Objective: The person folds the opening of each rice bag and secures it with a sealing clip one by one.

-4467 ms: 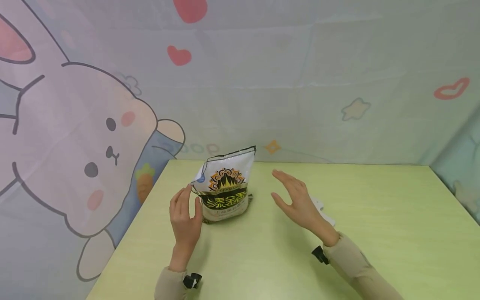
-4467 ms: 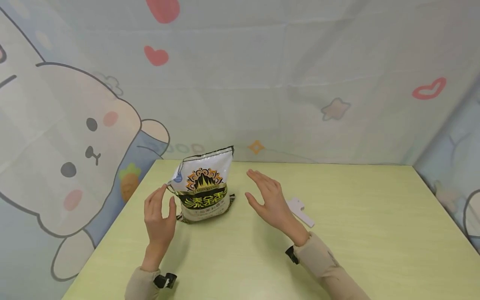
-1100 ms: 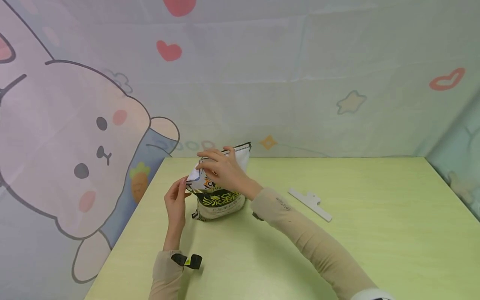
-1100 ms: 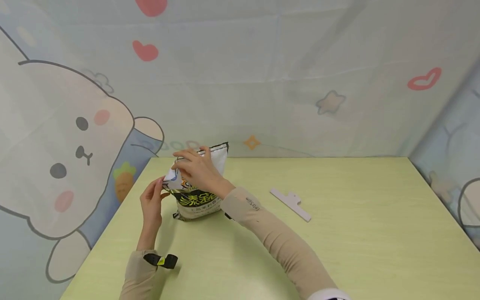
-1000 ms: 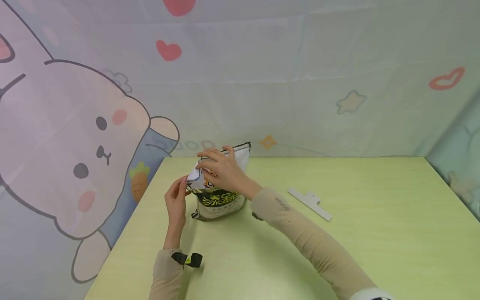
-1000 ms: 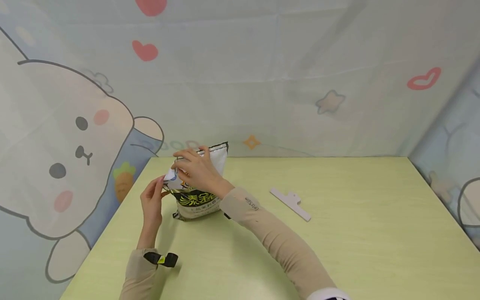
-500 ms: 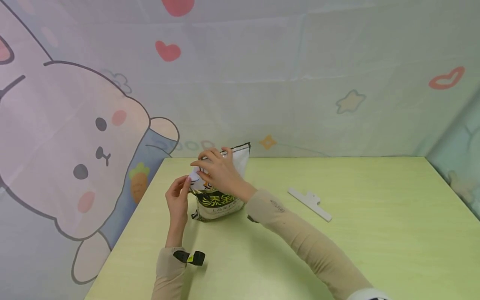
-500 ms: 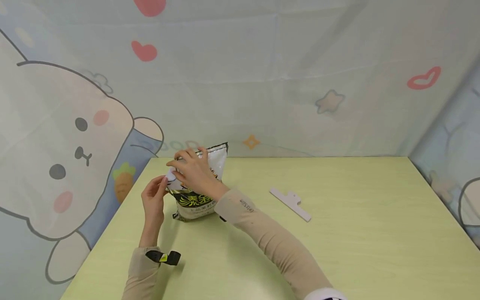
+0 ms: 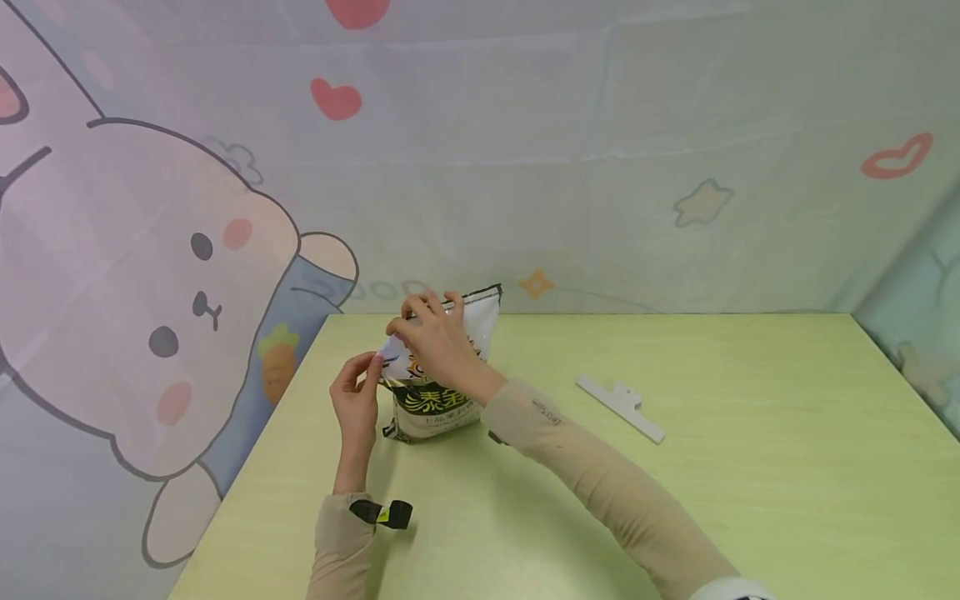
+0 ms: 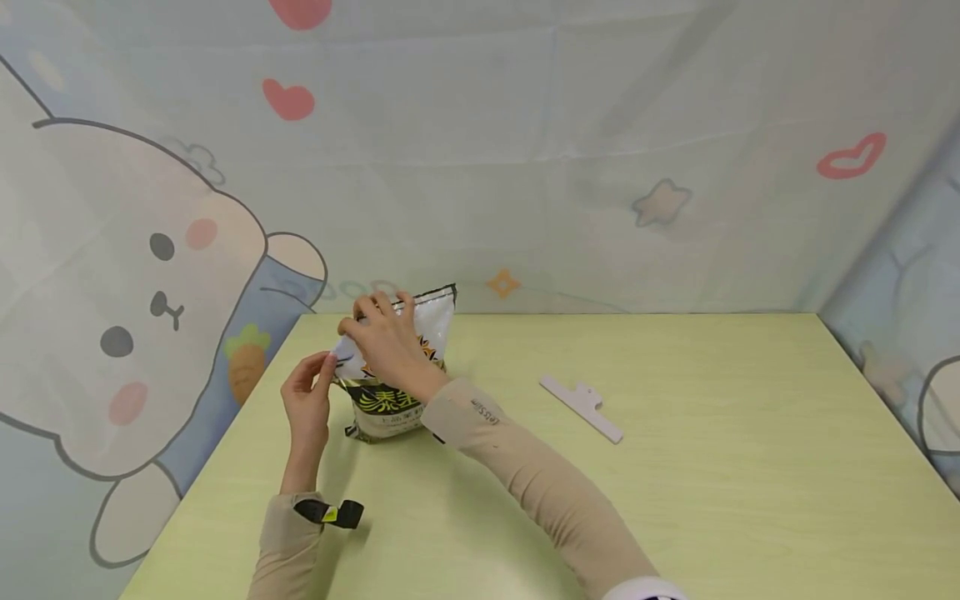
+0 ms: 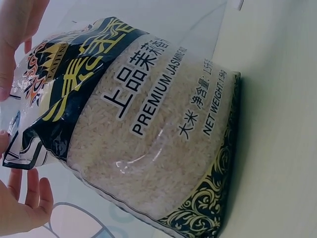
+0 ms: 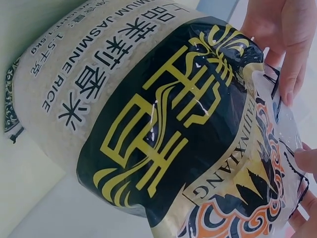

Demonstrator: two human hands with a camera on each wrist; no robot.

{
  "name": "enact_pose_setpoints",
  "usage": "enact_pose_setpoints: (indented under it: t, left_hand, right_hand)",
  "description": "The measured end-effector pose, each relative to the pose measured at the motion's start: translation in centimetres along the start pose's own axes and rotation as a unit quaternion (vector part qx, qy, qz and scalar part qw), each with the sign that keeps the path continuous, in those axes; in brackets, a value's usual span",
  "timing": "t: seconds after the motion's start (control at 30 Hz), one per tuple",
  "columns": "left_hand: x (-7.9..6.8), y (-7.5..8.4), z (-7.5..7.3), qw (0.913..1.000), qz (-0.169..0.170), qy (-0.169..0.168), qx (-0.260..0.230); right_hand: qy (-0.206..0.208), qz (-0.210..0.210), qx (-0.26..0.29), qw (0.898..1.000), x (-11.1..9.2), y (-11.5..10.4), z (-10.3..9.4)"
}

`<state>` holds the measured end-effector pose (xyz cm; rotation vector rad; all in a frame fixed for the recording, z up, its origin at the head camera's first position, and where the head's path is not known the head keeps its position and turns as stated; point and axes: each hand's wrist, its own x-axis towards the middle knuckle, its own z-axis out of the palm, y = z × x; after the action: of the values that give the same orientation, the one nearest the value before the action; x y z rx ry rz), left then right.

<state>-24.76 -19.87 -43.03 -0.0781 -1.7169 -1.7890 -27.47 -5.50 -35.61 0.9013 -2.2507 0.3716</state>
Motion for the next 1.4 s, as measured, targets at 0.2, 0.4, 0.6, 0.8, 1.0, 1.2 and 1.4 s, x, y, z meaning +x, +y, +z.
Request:
enact_pose_setpoints:
  t: [0.2, 0.4, 0.6, 0.8, 1.0, 1.2, 1.4]
  left_hand:
    - [-0.3, 0.9, -0.1, 0.9996, 0.01, -0.018, 0.018]
    - [-0.8, 2.6, -0.3, 0.998, 0.005, -0.031, 0.056]
    - [-0.8, 2.3, -0.5, 0.9976, 0.004, -0.03, 0.062]
    - [-0.9, 2.2, -0.6, 0.997, 0.027, -0.013, 0.072]
    - [-0.9, 2.3, -0.3, 0.996, 0.039, 0.011, 0.08]
    - [-1.1, 2.3, 0.0, 0.9957, 0.048, 0.026, 0.075]
    - [-1.0, 2.1, 0.0, 0.9958, 0.055, 0.027, 0.068]
  right_hand:
    - [0.01, 0.0, -0.025, 1.0, -0.1, 0.2, -0.1]
    - [0.052, 0.001, -0.041, 0.998, -0.1, 0.6, 0.1]
    - [0.065, 0.002, -0.044, 0.997, 0.0, 0.8, -0.1]
    - [0.06, 0.008, -0.01, 0.998, 0.2, 0.8, -0.4]
    - [0.057, 0.016, 0.015, 0.998, 0.3, 0.7, -0.7]
    - [0.057, 0.012, 0.034, 0.998, 0.5, 0.6, -1.0]
    - [0.048, 0.013, 0.042, 0.998, 0.5, 0.7, -1.2]
